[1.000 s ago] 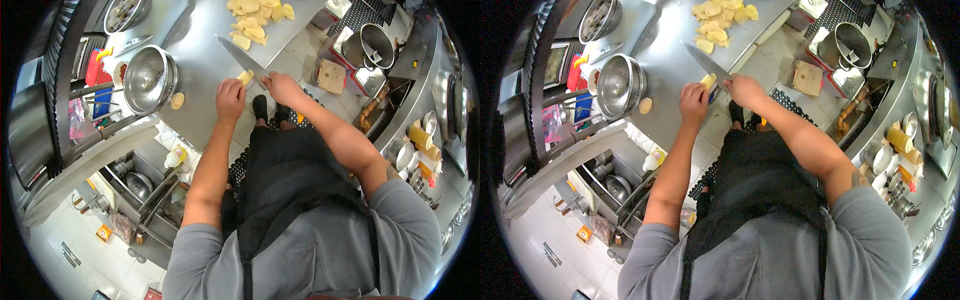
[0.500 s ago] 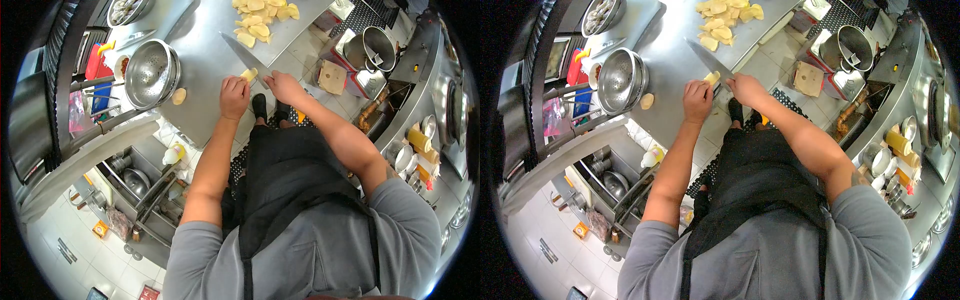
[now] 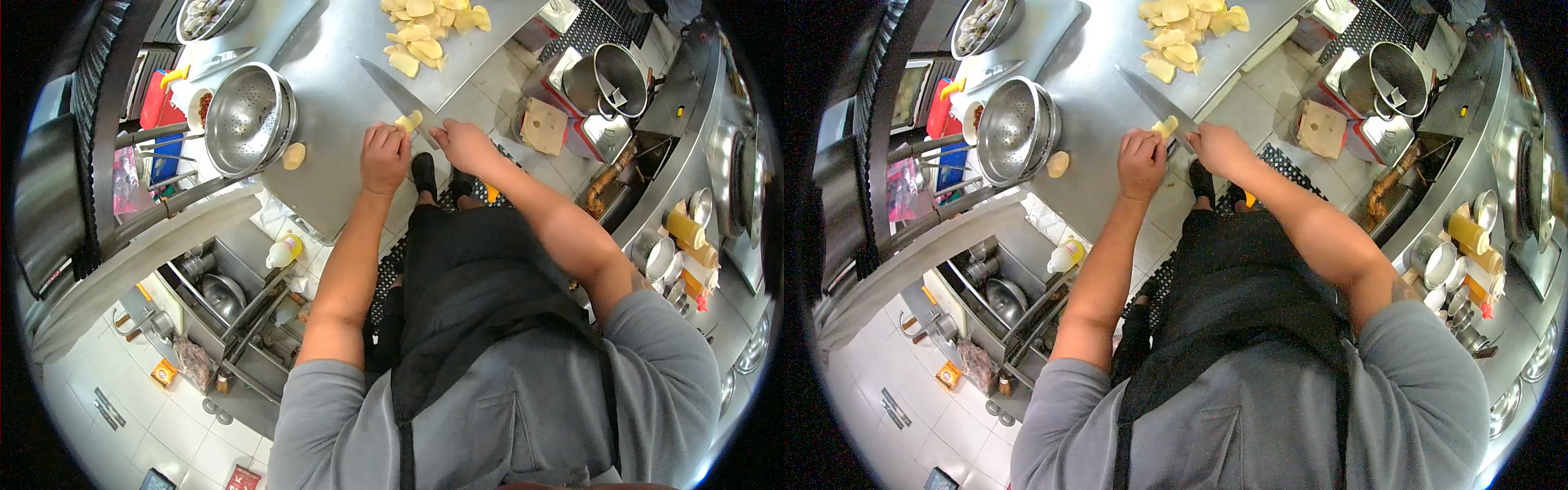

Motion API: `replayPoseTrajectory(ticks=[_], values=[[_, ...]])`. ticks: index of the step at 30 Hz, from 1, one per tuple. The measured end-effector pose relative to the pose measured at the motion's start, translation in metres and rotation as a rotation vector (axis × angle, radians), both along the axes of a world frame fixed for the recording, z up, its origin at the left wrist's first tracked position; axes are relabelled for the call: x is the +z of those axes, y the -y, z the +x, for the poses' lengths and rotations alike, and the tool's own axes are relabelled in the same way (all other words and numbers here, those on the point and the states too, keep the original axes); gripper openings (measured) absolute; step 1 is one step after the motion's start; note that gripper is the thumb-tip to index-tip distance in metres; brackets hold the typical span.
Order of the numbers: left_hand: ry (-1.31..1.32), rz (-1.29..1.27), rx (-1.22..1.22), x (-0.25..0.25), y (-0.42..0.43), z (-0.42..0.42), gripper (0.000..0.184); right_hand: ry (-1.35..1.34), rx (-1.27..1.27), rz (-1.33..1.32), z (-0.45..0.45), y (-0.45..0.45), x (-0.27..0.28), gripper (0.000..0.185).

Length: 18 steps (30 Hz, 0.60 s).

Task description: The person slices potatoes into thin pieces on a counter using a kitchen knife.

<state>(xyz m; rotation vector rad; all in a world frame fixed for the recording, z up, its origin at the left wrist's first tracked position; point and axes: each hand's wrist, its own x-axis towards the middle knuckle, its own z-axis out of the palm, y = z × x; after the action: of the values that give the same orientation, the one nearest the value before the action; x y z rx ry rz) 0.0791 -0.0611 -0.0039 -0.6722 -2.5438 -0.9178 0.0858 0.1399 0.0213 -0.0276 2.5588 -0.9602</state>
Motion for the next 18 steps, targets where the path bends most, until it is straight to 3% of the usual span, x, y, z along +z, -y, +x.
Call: replayPoseTrajectory(ticks=[14,18], values=[[0.030,0.004,0.001,0.003,0.009,0.003,0.010,0.033,0.001,-0.024,0.007,0.001,0.014,0.045],[0.033,-0.008,0.003,0.003,0.008,0.005,0.010,-0.020,-0.003,-0.034,0.000,0.012,-0.005,0.045]])
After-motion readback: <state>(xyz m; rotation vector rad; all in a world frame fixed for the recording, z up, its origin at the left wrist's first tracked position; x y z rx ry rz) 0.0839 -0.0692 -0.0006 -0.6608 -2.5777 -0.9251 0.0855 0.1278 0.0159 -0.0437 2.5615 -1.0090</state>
